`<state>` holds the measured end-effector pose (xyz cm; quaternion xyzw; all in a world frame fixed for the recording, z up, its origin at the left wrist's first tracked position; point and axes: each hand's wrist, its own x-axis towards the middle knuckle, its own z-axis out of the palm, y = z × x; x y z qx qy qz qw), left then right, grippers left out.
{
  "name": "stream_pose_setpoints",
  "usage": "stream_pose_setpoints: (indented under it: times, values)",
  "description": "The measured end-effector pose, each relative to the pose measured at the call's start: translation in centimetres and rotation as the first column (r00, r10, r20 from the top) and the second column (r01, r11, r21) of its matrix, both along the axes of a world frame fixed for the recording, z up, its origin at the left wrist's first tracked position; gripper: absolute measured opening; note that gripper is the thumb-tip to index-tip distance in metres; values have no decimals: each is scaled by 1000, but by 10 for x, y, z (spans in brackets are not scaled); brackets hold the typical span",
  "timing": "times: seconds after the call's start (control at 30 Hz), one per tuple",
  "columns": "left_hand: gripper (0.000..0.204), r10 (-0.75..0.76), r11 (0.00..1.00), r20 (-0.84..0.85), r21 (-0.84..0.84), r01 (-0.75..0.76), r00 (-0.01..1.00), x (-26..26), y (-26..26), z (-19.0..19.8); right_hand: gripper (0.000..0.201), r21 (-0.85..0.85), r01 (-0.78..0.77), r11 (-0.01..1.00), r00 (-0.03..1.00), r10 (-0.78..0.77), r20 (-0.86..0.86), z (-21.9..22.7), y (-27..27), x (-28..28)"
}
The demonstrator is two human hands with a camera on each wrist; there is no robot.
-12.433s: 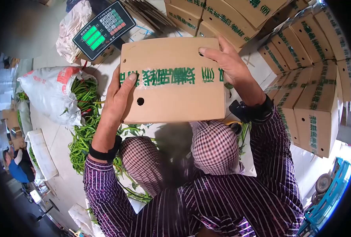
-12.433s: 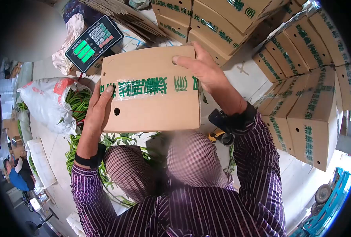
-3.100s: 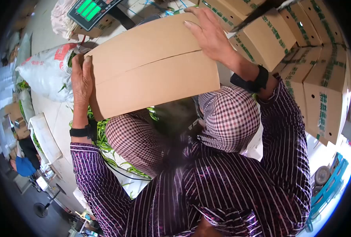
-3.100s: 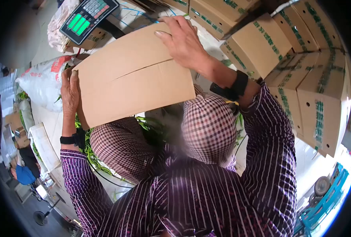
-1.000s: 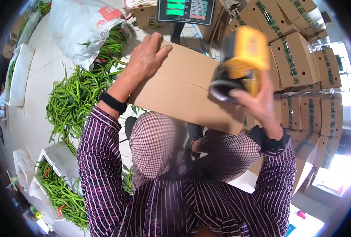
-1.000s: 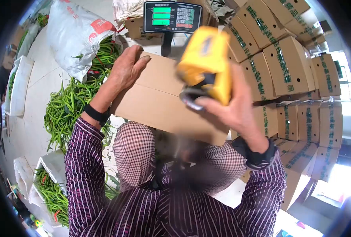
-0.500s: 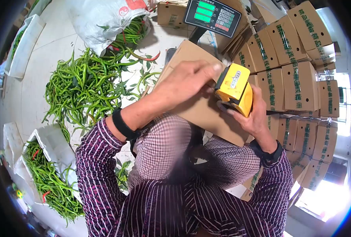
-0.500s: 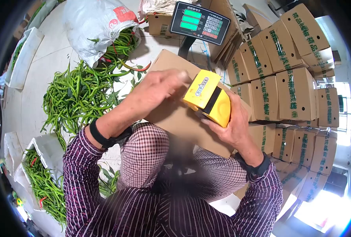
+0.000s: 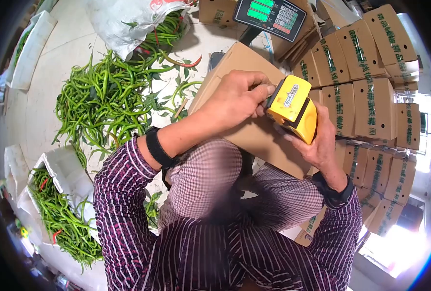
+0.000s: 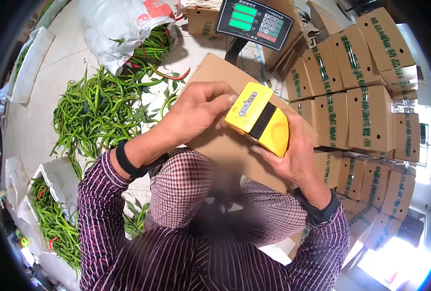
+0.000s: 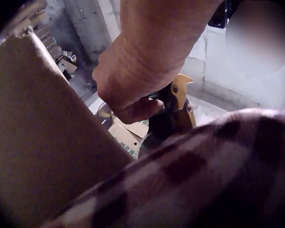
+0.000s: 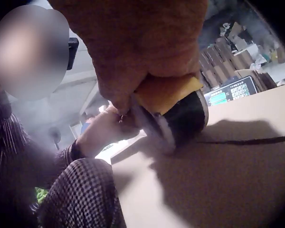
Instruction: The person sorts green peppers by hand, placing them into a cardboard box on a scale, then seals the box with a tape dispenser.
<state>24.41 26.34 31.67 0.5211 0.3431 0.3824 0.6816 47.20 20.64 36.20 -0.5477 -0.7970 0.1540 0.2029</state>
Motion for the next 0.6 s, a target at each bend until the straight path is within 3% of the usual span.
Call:
stream_pose_setpoints:
  times: [0.03,0.07,0.13,0.17,0.23,0.27,0.3,0.33,0.37,0.6]
  values:
    - [27,93,988,-63,130,-84,994,0,0,-1,77,-21,-13,1000,1000,13,10,2,2,-2]
    - [27,94,988,-65,126,-85,993,-2,2,-6,78,-42,-23,999,999,24,22,6,4,-4]
    - [26,180,948,-243,303,-102,953,-12,9,-16,80,-37,-45,998,997,47,63,12,5,-9]
    - [26,192,937,-228,333,-109,955,-17,9,-18,81,-70,-45,997,995,51,87,14,6,-10]
    - [28,444,711,-309,692,-122,841,-46,28,-45,81,-105,-52,993,992,63,107,17,8,-9]
    - [28,393,879,-335,410,-244,856,-76,32,-37,82,-136,-26,990,992,43,122,20,6,-3]
    - [30,435,900,-404,172,-400,805,-101,35,-21,82,-154,-3,988,991,24,134,20,9,0]
    - [21,505,856,-445,148,-496,739,-120,38,-12,82,-157,-5,988,991,26,130,20,11,-2]
    - [18,482,866,-258,-9,-501,837,-150,48,-39,82,-142,-22,990,987,45,155,21,10,-3]
    - [20,453,879,-176,-76,-471,874,-165,59,-96,76,-133,-44,990,973,73,219,20,18,-16]
